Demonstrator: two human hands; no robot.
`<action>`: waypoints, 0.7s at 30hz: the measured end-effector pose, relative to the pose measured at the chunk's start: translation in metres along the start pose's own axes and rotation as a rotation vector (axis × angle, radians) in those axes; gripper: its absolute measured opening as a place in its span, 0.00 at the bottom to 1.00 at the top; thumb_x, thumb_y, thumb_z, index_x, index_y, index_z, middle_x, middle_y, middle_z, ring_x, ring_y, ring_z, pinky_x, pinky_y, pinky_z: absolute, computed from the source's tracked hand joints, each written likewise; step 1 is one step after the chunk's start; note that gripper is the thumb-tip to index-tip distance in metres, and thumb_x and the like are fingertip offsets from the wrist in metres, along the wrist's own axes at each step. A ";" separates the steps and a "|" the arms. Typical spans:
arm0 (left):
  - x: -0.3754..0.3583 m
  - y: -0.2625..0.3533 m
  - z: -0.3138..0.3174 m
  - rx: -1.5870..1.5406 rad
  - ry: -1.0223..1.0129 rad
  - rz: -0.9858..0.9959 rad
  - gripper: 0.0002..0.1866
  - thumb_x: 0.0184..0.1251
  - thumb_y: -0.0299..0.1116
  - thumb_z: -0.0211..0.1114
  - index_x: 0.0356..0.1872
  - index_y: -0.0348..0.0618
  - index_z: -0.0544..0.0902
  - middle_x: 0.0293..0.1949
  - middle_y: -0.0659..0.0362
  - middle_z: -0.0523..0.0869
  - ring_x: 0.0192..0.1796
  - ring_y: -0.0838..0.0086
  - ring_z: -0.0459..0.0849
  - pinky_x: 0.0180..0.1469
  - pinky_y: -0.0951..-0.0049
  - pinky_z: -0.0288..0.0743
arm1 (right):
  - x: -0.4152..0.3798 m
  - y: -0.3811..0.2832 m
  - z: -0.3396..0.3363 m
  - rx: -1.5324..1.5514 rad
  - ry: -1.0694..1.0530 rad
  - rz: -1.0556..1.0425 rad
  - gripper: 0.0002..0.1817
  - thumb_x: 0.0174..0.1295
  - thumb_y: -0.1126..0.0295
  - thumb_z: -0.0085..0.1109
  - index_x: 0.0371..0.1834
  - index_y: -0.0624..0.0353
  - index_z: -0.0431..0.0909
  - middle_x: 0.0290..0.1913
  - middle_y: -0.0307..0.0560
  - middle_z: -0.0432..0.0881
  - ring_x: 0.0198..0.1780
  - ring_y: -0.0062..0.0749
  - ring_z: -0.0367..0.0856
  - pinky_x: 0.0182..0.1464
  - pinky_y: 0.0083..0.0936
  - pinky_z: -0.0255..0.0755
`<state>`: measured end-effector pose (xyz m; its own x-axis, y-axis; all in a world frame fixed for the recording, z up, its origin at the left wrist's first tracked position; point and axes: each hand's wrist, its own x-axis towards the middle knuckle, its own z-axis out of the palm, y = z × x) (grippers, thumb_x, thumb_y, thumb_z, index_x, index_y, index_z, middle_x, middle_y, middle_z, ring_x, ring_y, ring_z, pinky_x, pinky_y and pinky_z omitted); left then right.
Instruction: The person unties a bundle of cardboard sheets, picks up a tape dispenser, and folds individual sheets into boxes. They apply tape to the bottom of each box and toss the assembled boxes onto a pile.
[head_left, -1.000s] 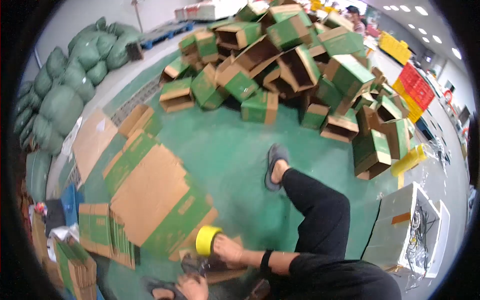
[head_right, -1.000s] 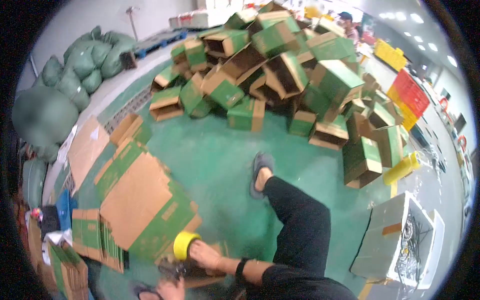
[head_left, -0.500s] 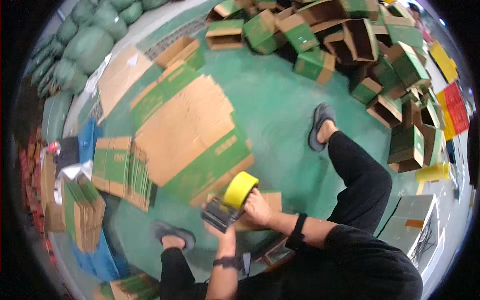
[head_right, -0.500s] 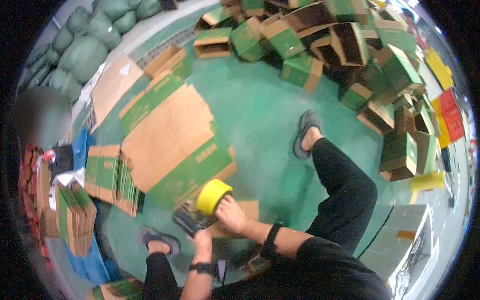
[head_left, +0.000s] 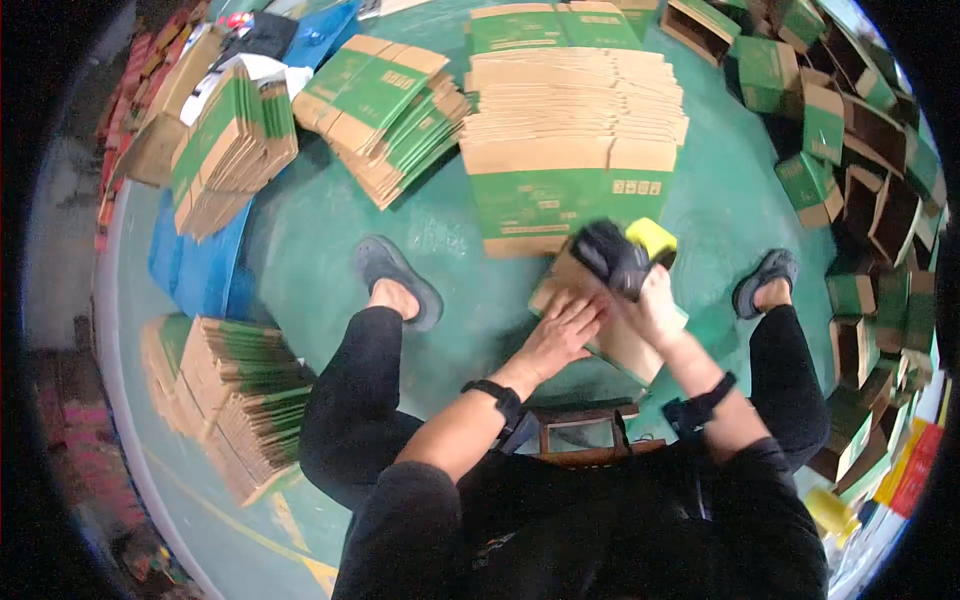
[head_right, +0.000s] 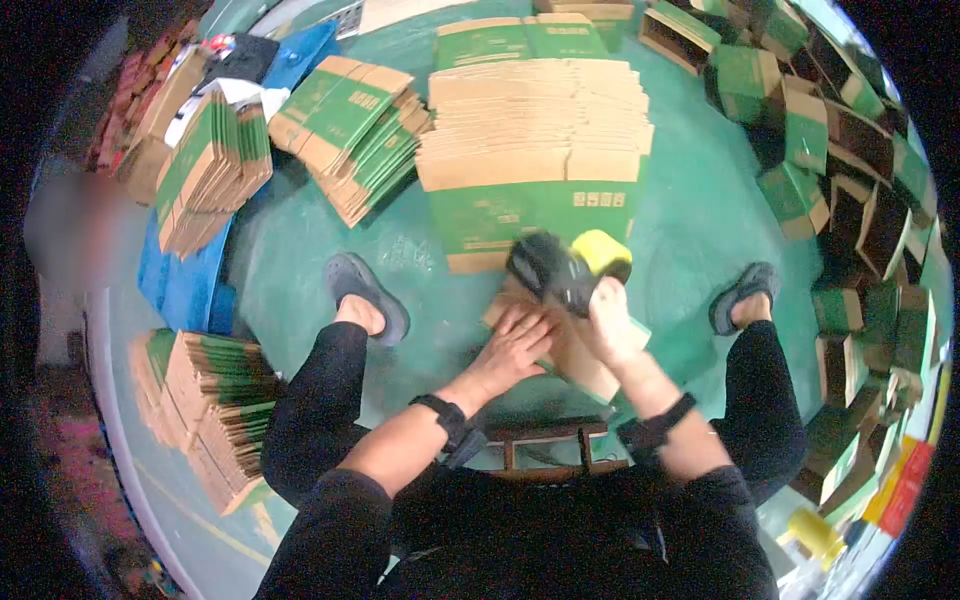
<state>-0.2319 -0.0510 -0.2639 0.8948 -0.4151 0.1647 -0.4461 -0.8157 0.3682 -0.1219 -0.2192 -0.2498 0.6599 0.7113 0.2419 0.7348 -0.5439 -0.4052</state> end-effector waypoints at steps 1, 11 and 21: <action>-0.001 0.002 0.001 -0.002 0.050 0.010 0.37 0.38 0.43 0.68 0.54 0.42 0.68 0.59 0.54 0.65 0.64 0.63 0.58 0.67 0.58 0.46 | 0.014 -0.009 -0.022 -0.024 -0.036 -0.017 0.29 0.40 0.74 0.61 0.51 0.63 0.67 0.44 0.55 0.73 0.48 0.48 0.70 0.48 0.37 0.65; 0.005 0.000 0.009 -0.149 0.146 -0.053 0.36 0.39 0.42 0.68 0.54 0.40 0.69 0.60 0.55 0.66 0.64 0.64 0.59 0.65 0.62 0.49 | 0.171 -0.096 -0.082 0.287 -0.438 0.206 0.23 0.44 0.64 0.60 0.46 0.59 0.71 0.33 0.57 0.79 0.37 0.49 0.78 0.40 0.35 0.71; 0.001 0.003 0.015 -0.550 0.190 -0.237 0.16 0.45 0.28 0.56 0.40 0.47 0.80 0.45 0.58 0.79 0.58 0.66 0.69 0.64 0.62 0.52 | 0.227 -0.132 0.077 -0.178 -0.851 0.347 0.19 0.45 0.54 0.58 0.36 0.55 0.81 0.37 0.50 0.81 0.43 0.38 0.79 0.44 0.30 0.72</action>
<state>-0.2328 -0.0599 -0.2762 0.9784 -0.1280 0.1623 -0.2058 -0.5292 0.8232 -0.0807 0.0486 -0.2098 0.5618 0.5445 -0.6228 0.5778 -0.7971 -0.1757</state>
